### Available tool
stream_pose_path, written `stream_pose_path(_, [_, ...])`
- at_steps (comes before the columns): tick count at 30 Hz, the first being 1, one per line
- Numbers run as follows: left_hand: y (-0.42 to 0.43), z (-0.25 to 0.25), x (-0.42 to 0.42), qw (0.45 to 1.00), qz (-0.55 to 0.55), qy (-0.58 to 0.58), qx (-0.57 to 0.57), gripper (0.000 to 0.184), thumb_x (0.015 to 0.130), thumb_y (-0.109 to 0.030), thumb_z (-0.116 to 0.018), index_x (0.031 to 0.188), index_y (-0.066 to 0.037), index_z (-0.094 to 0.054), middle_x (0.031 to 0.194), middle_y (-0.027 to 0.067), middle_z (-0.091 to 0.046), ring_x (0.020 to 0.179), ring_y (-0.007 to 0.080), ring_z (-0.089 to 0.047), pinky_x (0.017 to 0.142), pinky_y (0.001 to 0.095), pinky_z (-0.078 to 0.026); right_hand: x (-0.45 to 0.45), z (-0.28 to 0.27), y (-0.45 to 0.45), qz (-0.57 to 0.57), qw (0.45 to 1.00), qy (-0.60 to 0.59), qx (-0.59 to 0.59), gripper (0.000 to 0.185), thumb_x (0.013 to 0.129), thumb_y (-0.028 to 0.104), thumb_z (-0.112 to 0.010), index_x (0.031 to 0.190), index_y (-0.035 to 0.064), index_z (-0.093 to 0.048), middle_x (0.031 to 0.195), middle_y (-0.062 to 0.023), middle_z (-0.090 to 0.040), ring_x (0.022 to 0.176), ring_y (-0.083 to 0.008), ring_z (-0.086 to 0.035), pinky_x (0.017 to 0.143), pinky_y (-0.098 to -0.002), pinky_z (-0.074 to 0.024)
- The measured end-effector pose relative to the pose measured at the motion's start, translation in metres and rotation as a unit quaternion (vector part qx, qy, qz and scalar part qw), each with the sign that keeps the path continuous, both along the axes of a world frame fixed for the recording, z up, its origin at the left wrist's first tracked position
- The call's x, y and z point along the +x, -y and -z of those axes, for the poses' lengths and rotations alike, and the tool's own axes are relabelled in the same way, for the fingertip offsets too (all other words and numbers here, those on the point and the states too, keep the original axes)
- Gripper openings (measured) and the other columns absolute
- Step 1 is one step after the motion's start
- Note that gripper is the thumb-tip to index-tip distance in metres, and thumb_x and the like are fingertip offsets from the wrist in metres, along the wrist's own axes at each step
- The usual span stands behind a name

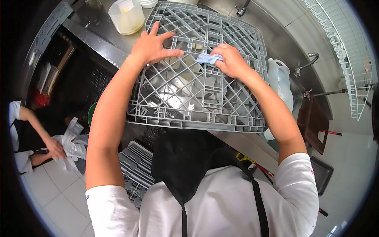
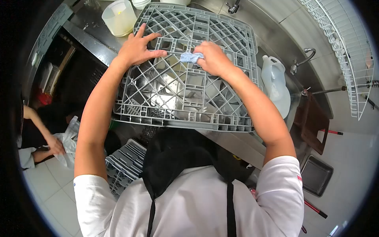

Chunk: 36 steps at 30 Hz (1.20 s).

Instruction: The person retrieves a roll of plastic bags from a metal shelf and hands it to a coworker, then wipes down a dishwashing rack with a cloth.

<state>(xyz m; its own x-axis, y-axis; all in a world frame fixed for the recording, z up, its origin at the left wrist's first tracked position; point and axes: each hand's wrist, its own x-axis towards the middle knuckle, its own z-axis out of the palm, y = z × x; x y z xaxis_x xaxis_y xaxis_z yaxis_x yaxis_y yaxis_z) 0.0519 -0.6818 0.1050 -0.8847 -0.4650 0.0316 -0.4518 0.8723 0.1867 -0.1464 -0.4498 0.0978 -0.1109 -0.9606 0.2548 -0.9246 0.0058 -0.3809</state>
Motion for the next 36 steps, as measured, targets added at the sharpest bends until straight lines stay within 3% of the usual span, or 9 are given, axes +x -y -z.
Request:
stream_pose_path(4, [-0.002, -0.002, -0.001, 1.0, 0.002, -0.002, 0.02, 0.091, 0.068, -0.085, -0.066, 0.143, -0.033, -0.058, 0.163, 0.0262, -0.026, 0.131, 0.056, -0.046, 0.109, 0.056, -0.042, -0.04, -0.049, -0.019, 0.019, 0.954, 0.16, 0.253, 0.015, 0.077, 0.003, -0.068, 0.092, 0.0052, -0.072, 0.079, -0.0035, -0.069, 0.075, -0.0142, -0.063, 0.072, -0.033, -0.0515])
stream_pose_path(9, [-0.004, -0.004, 0.0, 1.0, 0.003, 0.008, 0.012, 0.089, 0.072, -0.084, -0.064, 0.144, -0.033, -0.056, 0.163, 0.0265, -0.024, 0.134, 0.0573, -0.042, 0.111, 0.0565, -0.039, -0.024, -0.056, -0.003, 0.056, 0.984, 0.113, 0.123, 0.037, 0.079, 0.013, -0.075, 0.113, 0.0105, -0.061, 0.095, -0.0071, -0.064, 0.091, -0.0207, -0.064, 0.079, -0.0342, -0.0511])
stream_pose_path(11, [-0.001, -0.001, -0.002, 1.0, 0.002, 0.005, -0.005, 0.094, 0.068, -0.089, -0.061, 0.144, -0.034, -0.056, 0.163, 0.026, -0.026, 0.133, 0.0539, -0.045, 0.109, 0.0552, -0.042, -0.012, -0.02, 0.005, 0.079, 0.994, 0.041, 0.057, 0.026, 0.08, 0.014, -0.074, 0.104, 0.0098, -0.067, 0.101, -0.0139, -0.068, 0.1, -0.0361, -0.062, 0.088, -0.044, -0.0495])
stream_pose_path(13, [-0.005, -0.005, -0.001, 1.0, -0.002, 0.013, 0.012, 0.089, 0.072, -0.085, -0.063, 0.145, -0.034, -0.055, 0.163, 0.0267, -0.025, 0.137, 0.0554, -0.04, 0.112, 0.0567, -0.038, -0.001, 0.009, 0.003, 0.08, 0.992, -0.022, -0.096, 0.017, 0.082, 0.017, -0.072, 0.097, 0.0091, -0.069, 0.096, -0.0103, -0.065, 0.099, -0.0315, -0.061, 0.089, -0.0426, -0.0469])
stream_pose_path(16, [-0.005, -0.003, -0.002, 1.0, -0.007, 0.019, 0.002, 0.089, 0.072, -0.085, -0.063, 0.144, -0.035, -0.055, 0.163, 0.0256, -0.026, 0.138, 0.0541, -0.039, 0.113, 0.0563, -0.038, 0.014, 0.003, -0.004, 0.057, 0.998, 0.027, -0.006, 0.015, 0.085, 0.019, -0.072, 0.096, 0.0087, -0.07, 0.096, -0.0089, -0.065, 0.103, -0.0308, -0.058, 0.092, -0.0423, -0.0443])
stream_pose_path(24, [-0.001, 0.0, -0.001, 1.0, -0.011, 0.019, 0.002, 0.098, 0.067, -0.09, -0.061, 0.147, -0.034, -0.053, 0.164, 0.0232, -0.025, 0.136, 0.0506, -0.044, 0.11, 0.0542, -0.041, -0.007, -0.016, -0.028, 0.037, 0.993, -0.09, 0.068, 0.013, 0.089, 0.018, -0.072, 0.096, 0.007, -0.071, 0.097, -0.012, -0.064, 0.102, -0.033, -0.057, 0.09, -0.0453, -0.0465])
stream_pose_path(31, [-0.002, -0.002, -0.004, 1.0, -0.011, 0.026, -0.004, 0.097, 0.067, -0.09, -0.061, 0.146, -0.034, -0.053, 0.164, 0.0229, -0.024, 0.137, 0.0508, -0.042, 0.111, 0.0541, -0.04, 0.02, 0.002, -0.006, 0.076, 0.994, -0.07, 0.048, 0.022, 0.087, 0.029, -0.074, 0.093, 0.0071, -0.074, 0.098, -0.0143, -0.068, 0.106, -0.0349, -0.06, 0.092, -0.0464, -0.049])
stream_pose_path(33, [-0.001, -0.001, -0.004, 1.0, 0.001, 0.008, 0.012, 0.089, 0.071, -0.086, -0.063, 0.144, -0.035, -0.055, 0.164, 0.0241, -0.024, 0.138, 0.053, -0.04, 0.112, 0.0559, -0.038, 0.012, -0.005, -0.016, 0.074, 0.993, -0.059, 0.068, 0.026, 0.086, 0.031, -0.075, 0.099, 0.0074, -0.076, 0.1, -0.0152, -0.068, 0.107, -0.035, -0.06, 0.094, -0.0463, -0.0489])
stream_pose_path(36, [-0.001, 0.002, -0.006, 1.0, -0.006, 0.011, -0.002, 0.098, 0.065, -0.091, -0.061, 0.145, -0.034, -0.054, 0.164, 0.0215, -0.026, 0.137, 0.048, -0.044, 0.111, 0.0529, -0.041, 0.012, -0.013, -0.014, 0.084, 0.984, -0.09, 0.127, 0.032, 0.084, 0.031, -0.077, 0.106, 0.0077, -0.077, 0.104, -0.016, -0.068, 0.109, -0.0345, -0.06, 0.095, -0.0457, -0.0491])
